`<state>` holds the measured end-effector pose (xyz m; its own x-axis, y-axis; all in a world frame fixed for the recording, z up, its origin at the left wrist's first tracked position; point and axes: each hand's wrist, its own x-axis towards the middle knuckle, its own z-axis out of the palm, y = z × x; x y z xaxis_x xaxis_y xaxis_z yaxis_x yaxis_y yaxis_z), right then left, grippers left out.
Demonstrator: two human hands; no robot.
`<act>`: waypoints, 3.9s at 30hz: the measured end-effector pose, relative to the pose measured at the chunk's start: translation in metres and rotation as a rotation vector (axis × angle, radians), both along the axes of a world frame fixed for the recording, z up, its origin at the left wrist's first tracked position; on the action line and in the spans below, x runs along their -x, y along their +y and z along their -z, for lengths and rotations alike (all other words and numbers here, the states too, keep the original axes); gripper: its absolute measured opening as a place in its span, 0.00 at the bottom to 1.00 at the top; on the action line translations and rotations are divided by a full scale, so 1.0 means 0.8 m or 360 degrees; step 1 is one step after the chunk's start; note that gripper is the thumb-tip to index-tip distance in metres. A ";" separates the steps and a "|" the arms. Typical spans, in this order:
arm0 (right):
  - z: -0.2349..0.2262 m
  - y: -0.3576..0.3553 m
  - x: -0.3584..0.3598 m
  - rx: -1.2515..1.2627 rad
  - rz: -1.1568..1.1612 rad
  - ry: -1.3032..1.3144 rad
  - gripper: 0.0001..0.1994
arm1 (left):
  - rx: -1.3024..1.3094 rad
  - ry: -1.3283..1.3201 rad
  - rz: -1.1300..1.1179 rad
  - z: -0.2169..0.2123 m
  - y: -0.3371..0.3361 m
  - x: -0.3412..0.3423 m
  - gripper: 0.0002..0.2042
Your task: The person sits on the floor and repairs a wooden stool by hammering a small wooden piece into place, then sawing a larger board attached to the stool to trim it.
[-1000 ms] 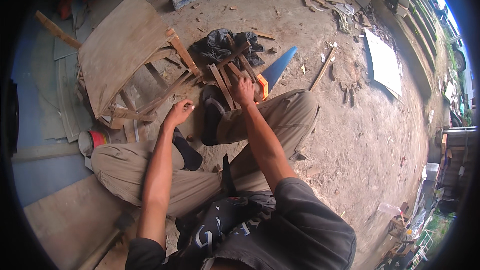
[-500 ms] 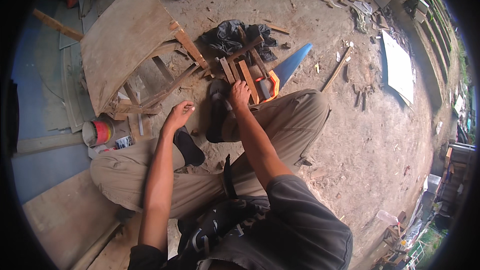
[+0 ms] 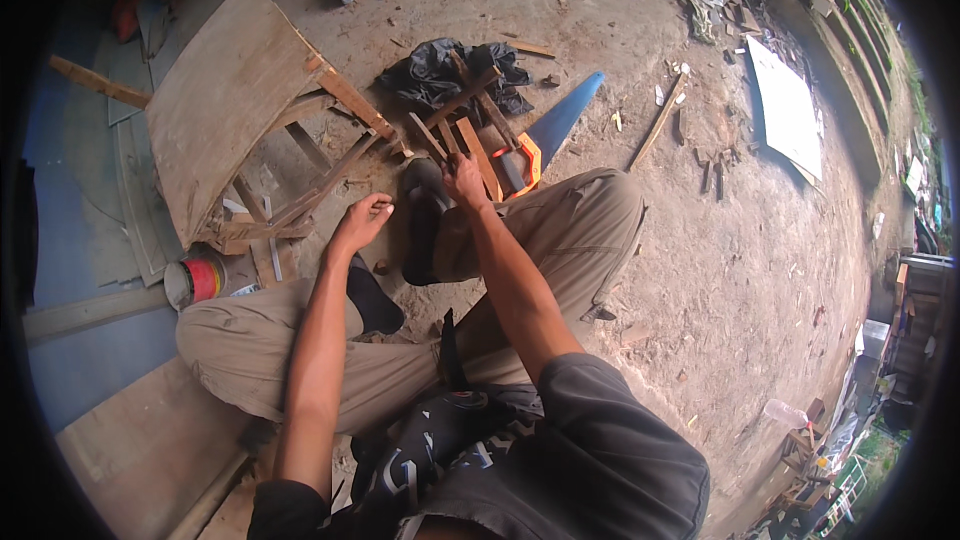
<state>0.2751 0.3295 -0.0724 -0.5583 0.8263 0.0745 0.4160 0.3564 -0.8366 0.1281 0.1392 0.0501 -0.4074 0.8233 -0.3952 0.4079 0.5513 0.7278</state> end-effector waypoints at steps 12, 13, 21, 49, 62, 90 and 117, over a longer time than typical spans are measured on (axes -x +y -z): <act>-0.052 0.016 -0.012 0.0151 -0.0093 -0.0392 0.24 | -0.0076 0.0003 -0.0012 0.005 -0.014 0.010 0.18; -0.056 0.017 -0.011 0.0231 -0.0138 -0.0353 0.26 | -0.0090 0.0018 -0.0031 0.004 -0.013 0.011 0.18; -0.126 -0.011 0.018 0.0018 -0.0323 -0.0115 0.26 | -0.0459 -0.0127 -0.0338 -0.001 0.003 0.014 0.23; -0.254 -0.105 -0.048 0.0357 -0.0475 0.0059 0.24 | -0.1493 -0.1008 -0.0514 -0.163 0.056 -0.010 0.14; -0.237 -0.108 -0.046 0.0359 -0.0091 0.0879 0.22 | -0.1673 -0.1015 -0.1007 -0.192 0.039 0.020 0.13; -0.324 -0.097 0.066 0.0665 -0.0590 0.0848 0.11 | -0.0585 0.0105 -0.0939 -0.133 -0.114 -0.014 0.19; -0.279 -0.216 0.227 0.0875 -0.1096 0.0933 0.15 | -0.0810 0.0626 -0.1569 -0.109 -0.172 0.063 0.15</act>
<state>0.0934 0.1568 0.1510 -0.9171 0.3470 0.1961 -0.2531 -0.1271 -0.9590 0.0775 0.0015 0.1376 -0.9769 0.1109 0.1829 0.2132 0.4363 0.8742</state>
